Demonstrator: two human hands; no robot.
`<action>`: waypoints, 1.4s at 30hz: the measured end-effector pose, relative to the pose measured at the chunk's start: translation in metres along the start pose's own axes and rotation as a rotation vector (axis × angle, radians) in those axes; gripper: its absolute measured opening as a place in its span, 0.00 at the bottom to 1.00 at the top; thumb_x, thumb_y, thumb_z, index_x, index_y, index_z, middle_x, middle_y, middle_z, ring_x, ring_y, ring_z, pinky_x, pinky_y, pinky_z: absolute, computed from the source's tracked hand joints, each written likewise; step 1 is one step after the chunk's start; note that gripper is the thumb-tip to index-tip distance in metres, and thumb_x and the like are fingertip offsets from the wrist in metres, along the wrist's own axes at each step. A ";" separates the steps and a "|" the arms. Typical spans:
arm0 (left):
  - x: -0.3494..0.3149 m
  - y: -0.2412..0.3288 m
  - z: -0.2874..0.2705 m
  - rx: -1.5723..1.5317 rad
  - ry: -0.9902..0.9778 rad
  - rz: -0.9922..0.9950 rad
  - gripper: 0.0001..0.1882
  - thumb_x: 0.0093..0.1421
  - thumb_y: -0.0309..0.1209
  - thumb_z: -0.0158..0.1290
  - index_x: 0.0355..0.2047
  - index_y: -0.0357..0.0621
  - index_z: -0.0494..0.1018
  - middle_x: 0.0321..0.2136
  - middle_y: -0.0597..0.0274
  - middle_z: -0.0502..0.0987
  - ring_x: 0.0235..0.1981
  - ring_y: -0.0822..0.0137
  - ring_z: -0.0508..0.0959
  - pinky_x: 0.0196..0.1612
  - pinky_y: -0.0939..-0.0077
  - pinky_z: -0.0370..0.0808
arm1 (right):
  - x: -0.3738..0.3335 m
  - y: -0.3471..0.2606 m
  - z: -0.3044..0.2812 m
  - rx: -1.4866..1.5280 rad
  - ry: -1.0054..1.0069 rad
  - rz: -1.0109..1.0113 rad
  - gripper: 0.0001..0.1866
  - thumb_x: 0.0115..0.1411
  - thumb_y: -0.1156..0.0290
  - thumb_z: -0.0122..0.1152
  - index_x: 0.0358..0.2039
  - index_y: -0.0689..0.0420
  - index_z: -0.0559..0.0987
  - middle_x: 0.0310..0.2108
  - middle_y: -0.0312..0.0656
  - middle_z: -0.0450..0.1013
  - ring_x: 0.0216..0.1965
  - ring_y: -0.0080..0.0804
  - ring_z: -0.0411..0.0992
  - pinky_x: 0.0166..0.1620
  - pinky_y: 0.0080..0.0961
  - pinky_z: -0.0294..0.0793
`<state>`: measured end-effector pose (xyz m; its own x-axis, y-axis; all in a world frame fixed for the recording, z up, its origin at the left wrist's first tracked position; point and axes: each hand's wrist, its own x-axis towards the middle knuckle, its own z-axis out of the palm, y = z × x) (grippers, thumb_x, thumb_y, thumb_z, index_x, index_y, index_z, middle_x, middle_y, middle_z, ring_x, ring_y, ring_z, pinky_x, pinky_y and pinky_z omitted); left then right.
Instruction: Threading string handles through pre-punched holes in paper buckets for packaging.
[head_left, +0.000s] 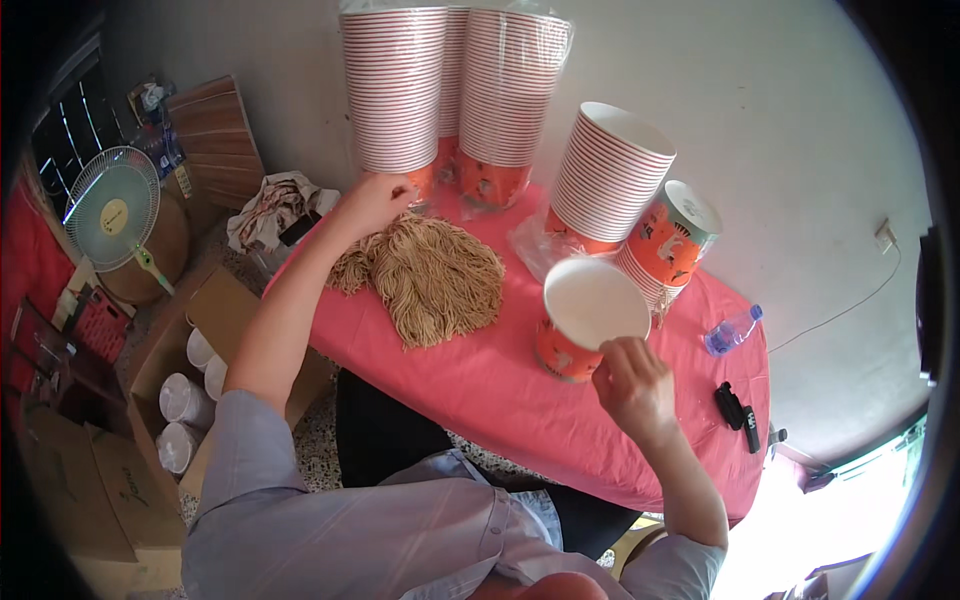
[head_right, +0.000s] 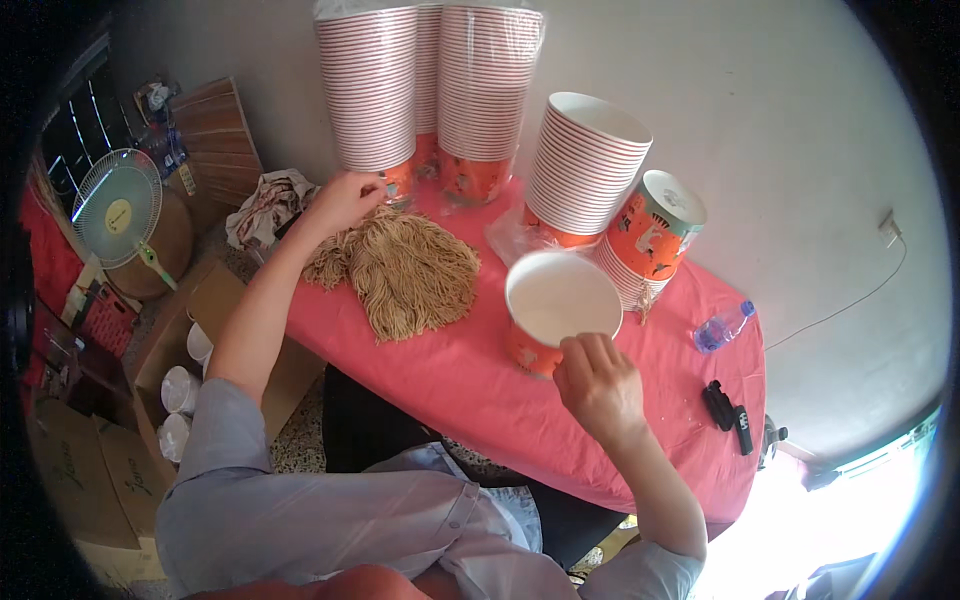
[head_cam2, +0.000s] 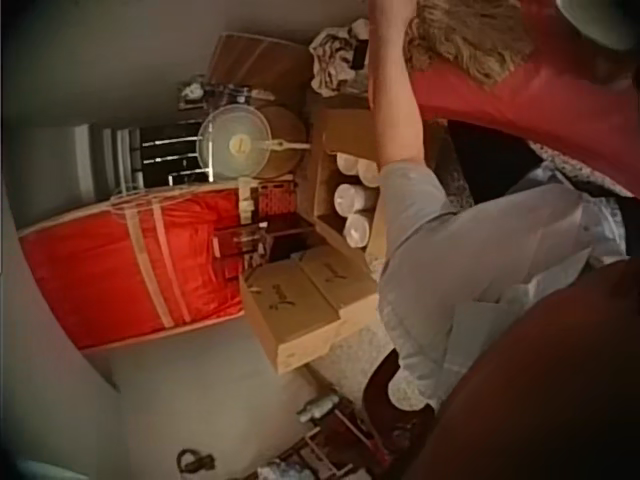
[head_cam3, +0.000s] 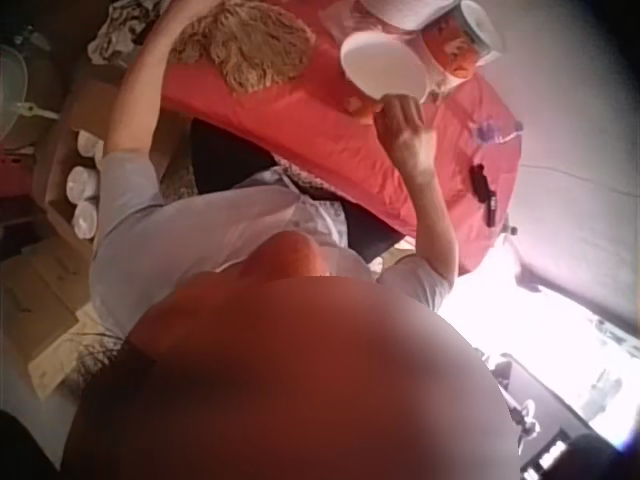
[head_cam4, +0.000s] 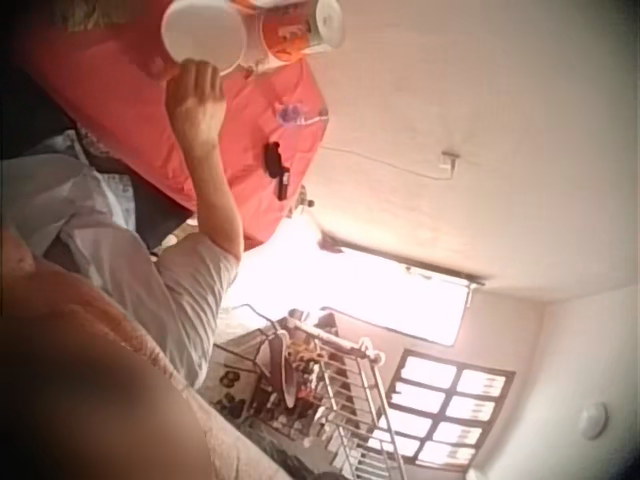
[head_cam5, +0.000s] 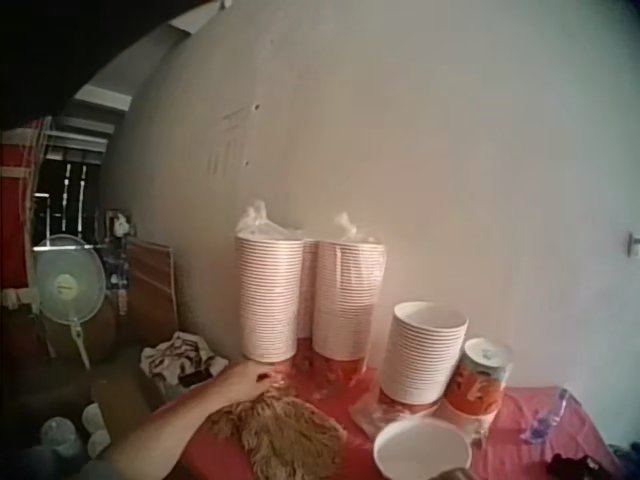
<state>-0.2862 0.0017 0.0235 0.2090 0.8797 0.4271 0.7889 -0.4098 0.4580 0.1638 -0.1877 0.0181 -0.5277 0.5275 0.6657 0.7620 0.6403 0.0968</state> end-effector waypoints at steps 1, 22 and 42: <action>-0.012 -0.001 -0.001 0.017 -0.015 -0.041 0.09 0.66 0.28 0.59 0.43 0.36 0.82 0.33 0.50 0.85 0.33 0.65 0.84 0.39 0.68 0.79 | -0.007 0.000 0.006 0.046 -0.027 0.020 0.12 0.52 0.80 0.67 0.38 0.58 0.78 0.34 0.43 0.76 0.35 0.41 0.79 0.35 0.36 0.81; -0.010 0.086 0.019 -0.433 -0.031 0.102 0.11 0.71 0.30 0.56 0.46 0.36 0.83 0.34 0.57 0.86 0.36 0.70 0.84 0.43 0.73 0.80 | 0.054 -0.020 0.008 0.244 0.047 0.070 0.12 0.59 0.71 0.68 0.43 0.60 0.82 0.43 0.47 0.81 0.46 0.49 0.80 0.49 0.46 0.79; -0.037 0.159 0.032 -0.680 -0.201 0.079 0.10 0.73 0.31 0.58 0.47 0.39 0.83 0.27 0.70 0.80 0.27 0.80 0.76 0.32 0.80 0.77 | 0.098 0.019 -0.013 1.202 -0.429 0.749 0.14 0.74 0.65 0.59 0.48 0.61 0.84 0.31 0.38 0.83 0.23 0.19 0.77 0.26 0.17 0.72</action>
<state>-0.1505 -0.0881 0.0555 0.4050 0.8416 0.3573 0.2456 -0.4765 0.8442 0.1309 -0.1310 0.0946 -0.3919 0.9200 -0.0026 0.2534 0.1052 -0.9616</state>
